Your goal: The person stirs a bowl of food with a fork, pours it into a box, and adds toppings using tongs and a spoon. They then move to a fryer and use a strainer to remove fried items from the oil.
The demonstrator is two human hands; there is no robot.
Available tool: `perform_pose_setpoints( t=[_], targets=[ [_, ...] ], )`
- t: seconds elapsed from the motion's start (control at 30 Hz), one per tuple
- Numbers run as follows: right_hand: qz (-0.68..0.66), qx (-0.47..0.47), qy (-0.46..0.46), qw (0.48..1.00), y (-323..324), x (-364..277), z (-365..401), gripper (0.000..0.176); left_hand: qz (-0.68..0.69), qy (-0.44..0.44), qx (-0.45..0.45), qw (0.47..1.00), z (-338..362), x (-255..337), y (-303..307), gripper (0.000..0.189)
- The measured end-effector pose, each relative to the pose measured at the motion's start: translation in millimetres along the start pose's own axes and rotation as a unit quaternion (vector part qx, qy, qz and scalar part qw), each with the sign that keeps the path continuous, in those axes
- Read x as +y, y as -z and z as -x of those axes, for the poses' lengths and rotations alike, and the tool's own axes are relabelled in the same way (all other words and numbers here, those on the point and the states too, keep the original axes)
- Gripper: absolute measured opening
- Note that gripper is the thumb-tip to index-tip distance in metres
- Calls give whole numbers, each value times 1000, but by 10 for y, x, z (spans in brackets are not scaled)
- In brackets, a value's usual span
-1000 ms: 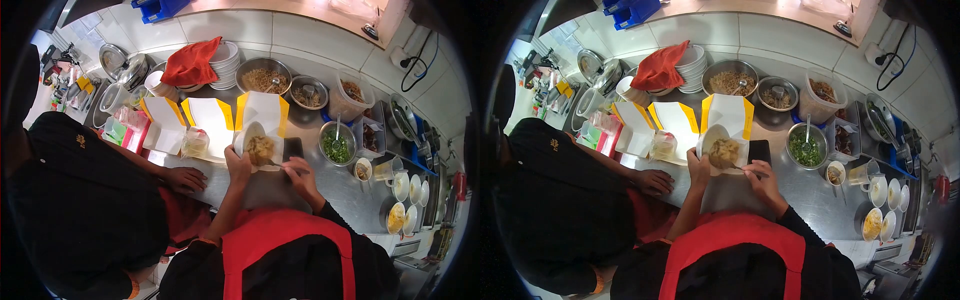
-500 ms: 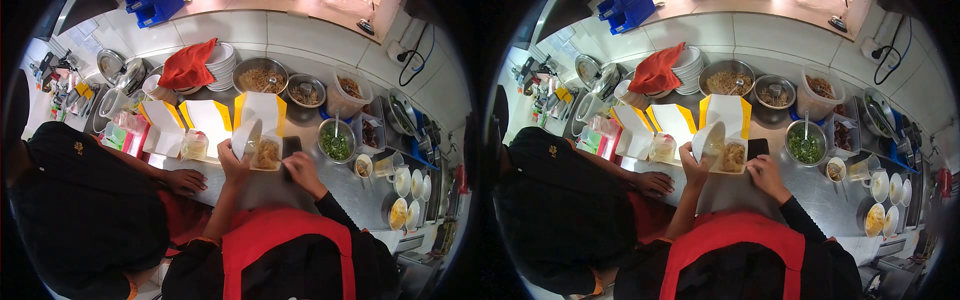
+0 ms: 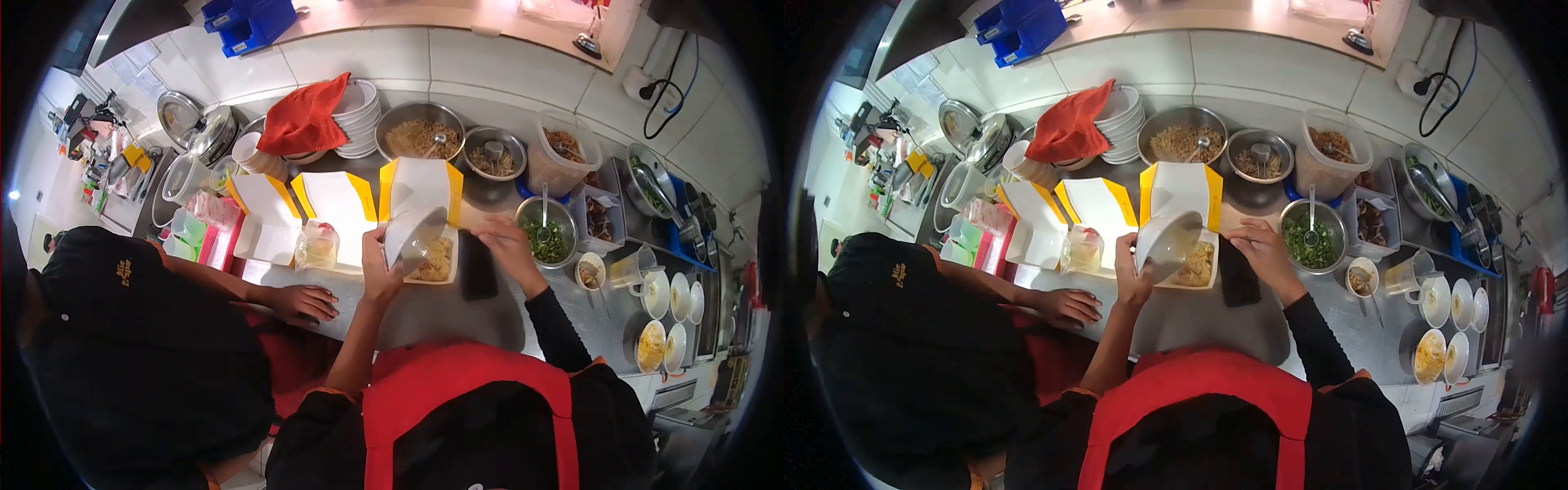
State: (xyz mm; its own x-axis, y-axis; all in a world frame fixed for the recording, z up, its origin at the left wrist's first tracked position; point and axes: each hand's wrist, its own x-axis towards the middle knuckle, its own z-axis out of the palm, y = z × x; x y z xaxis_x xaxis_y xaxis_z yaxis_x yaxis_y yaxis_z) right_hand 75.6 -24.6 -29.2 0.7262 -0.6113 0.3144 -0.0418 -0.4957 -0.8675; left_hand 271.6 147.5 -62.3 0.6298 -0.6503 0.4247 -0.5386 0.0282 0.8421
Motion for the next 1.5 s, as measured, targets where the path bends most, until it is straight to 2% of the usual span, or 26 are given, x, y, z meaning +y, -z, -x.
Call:
perform_pose_setpoints(
  t=[0.07,0.17,0.3,0.37,0.4,0.47,0.5,0.57,0.6,0.63,0.7,0.73,0.83,0.87,0.9,0.97,1.0,1.03,1.1,1.17,1.27,1.33,1.4,1.43,1.47,1.5],
  targets=[
    [-107,-23,-67,992,-11,350,-3,14,-6,-20,12,1000,-4,21,-12,41],
    [-243,-68,-190,949,9,411,141,16,-23,-20,10,999,0,26,28,44],
    [-253,-45,-141,956,35,379,195,17,31,-21,-1,999,6,54,30,47],
    [-213,-60,-142,965,48,425,202,17,19,15,0,1000,53,-57,3,47],
    [-171,-63,-145,972,67,405,228,16,26,30,21,999,94,-98,-29,47],
    [-170,-37,-152,973,100,327,281,16,35,62,70,995,90,-132,-49,46],
    [-172,-26,-159,972,104,292,338,16,127,120,91,980,75,-109,-59,43],
    [-226,53,-157,960,80,142,422,14,302,240,124,914,121,-15,-46,39],
    [-268,84,-149,948,60,49,467,13,359,264,99,890,184,-272,-67,40],
    [-310,116,-141,933,43,-41,504,12,378,289,72,876,211,-217,-78,42],
    [-240,121,-126,955,27,-134,598,12,412,338,13,846,308,-20,-196,46],
    [-203,126,-119,964,32,-156,654,11,441,334,-38,832,407,-88,-280,46],
    [-128,200,-148,960,110,-97,965,14,458,363,-170,793,553,202,-545,45],
    [-151,209,-137,956,159,-100,1051,25,450,382,-213,779,581,362,-617,45],
    [-234,198,-208,929,226,-130,1169,29,449,396,-237,765,617,449,-693,45],
    [-402,194,-330,832,442,-392,1452,38,438,431,-303,728,757,600,-912,46],
    [-449,196,-296,820,441,-127,1684,44,403,463,-330,717,825,558,-1047,49],
    [-460,223,-293,808,489,-103,1881,45,411,451,-377,697,861,653,-1129,50],
    [-478,259,-283,790,689,-108,2155,46,434,424,-451,654,860,1016,-1277,51],
    [-482,291,-282,777,909,-152,2421,41,418,356,-548,631,900,1325,-1455,57],
    [-471,327,-257,778,1342,-210,2779,36,386,325,-612,609,994,1505,-1780,61],
    [-454,380,-237,770,1783,-333,3063,32,376,289,-615,629,1015,1705,-2017,61],
    [-411,485,-195,747,2354,-112,3612,25,365,270,-607,652,995,1968,-2233,61],
    [-396,554,-212,701,2692,-313,3696,28,372,271,-600,654,992,2003,-2342,60],
    [-324,592,-180,716,3004,-334,3898,31,378,276,-592,656,992,2003,-2434,60],
    [-276,644,-203,684,3377,-217,4194,34,382,281,-585,658,1000,1991,-2514,59]
  ],
)
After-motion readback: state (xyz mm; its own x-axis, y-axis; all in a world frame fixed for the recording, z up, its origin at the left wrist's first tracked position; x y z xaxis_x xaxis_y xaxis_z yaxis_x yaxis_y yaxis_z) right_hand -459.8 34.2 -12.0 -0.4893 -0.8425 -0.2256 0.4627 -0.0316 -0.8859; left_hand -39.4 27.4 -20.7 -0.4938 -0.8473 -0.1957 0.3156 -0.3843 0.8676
